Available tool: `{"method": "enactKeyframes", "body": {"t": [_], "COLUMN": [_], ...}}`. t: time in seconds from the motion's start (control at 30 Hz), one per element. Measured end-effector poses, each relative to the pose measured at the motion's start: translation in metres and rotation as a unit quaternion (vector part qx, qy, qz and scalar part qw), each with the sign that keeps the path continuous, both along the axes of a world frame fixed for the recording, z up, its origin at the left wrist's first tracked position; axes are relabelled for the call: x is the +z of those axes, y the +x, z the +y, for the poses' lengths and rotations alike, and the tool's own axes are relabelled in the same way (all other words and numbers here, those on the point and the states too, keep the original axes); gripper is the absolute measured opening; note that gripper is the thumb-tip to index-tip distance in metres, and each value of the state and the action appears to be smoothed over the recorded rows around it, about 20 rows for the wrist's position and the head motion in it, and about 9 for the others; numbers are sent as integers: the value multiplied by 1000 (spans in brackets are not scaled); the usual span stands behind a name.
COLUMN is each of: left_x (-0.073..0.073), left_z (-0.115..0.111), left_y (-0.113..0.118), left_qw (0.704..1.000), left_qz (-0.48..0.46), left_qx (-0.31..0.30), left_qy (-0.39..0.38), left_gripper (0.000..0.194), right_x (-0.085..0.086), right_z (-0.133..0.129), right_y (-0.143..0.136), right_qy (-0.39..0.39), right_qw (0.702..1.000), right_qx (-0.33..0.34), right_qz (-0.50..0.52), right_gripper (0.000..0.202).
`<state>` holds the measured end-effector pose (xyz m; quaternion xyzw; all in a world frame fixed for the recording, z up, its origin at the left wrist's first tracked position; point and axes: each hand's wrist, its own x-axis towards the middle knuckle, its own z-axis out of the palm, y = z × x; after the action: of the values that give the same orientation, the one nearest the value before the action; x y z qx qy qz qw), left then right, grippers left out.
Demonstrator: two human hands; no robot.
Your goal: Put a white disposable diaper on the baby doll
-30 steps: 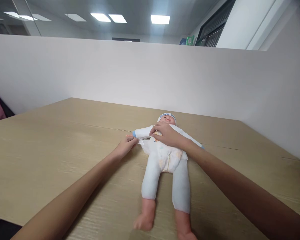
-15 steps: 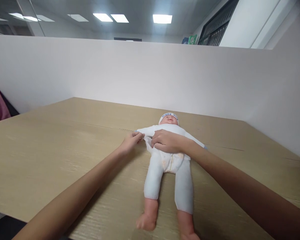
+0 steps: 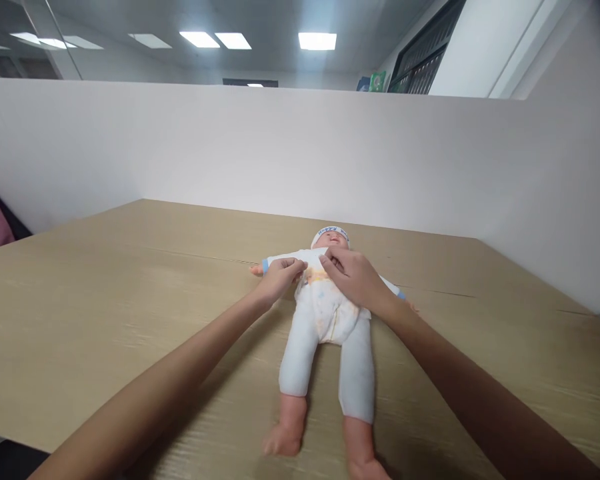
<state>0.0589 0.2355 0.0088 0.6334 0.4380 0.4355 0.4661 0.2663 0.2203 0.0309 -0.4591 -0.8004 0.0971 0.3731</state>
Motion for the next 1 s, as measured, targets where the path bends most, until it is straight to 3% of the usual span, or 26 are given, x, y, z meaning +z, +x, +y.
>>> {"method": "enactKeyframes", "body": {"t": [0.1, 0.23, 0.33, 0.53, 0.67, 0.83, 0.93, 1.0], "left_x": [-2, -9, -17, -31, -38, -37, -23, -12], "left_z": [-1, -2, -3, -8, -6, -13, -36, -60], "left_y": [14, 25, 26, 20, 17, 16, 10, 3], "left_qw": [1000, 1000, 999, 994, 993, 996, 991, 983], "left_qz": [-3, -11, -32, -84, -95, -67, 23, 78], "left_qx": [-13, -19, -16, -36, -54, 4, 72, 61], "left_qy": [-9, -14, 5, 57, 55, 56, 110, 154], "left_gripper": [41, 52, 63, 39, 46, 41, 27, 20], "right_x": [-10, -18, -17, -12, -12, -19, -22, -22], "right_z": [3, 7, 6, 6, 8, 9, -3, -26], "right_y": [7, 6, 3, 10, 17, 16, 13, 11], "right_qy": [-82, -118, -113, -142, -162, -116, -16, 58], "right_qw": [995, 984, 988, 987, 983, 988, 994, 994], "right_qx": [26, 45, 41, 42, 56, 21, -23, -34], "right_qz": [53, 125, 101, 66, 61, 100, 105, 86], "right_gripper": [50, 58, 58, 43, 38, 19, 7, 16]}}
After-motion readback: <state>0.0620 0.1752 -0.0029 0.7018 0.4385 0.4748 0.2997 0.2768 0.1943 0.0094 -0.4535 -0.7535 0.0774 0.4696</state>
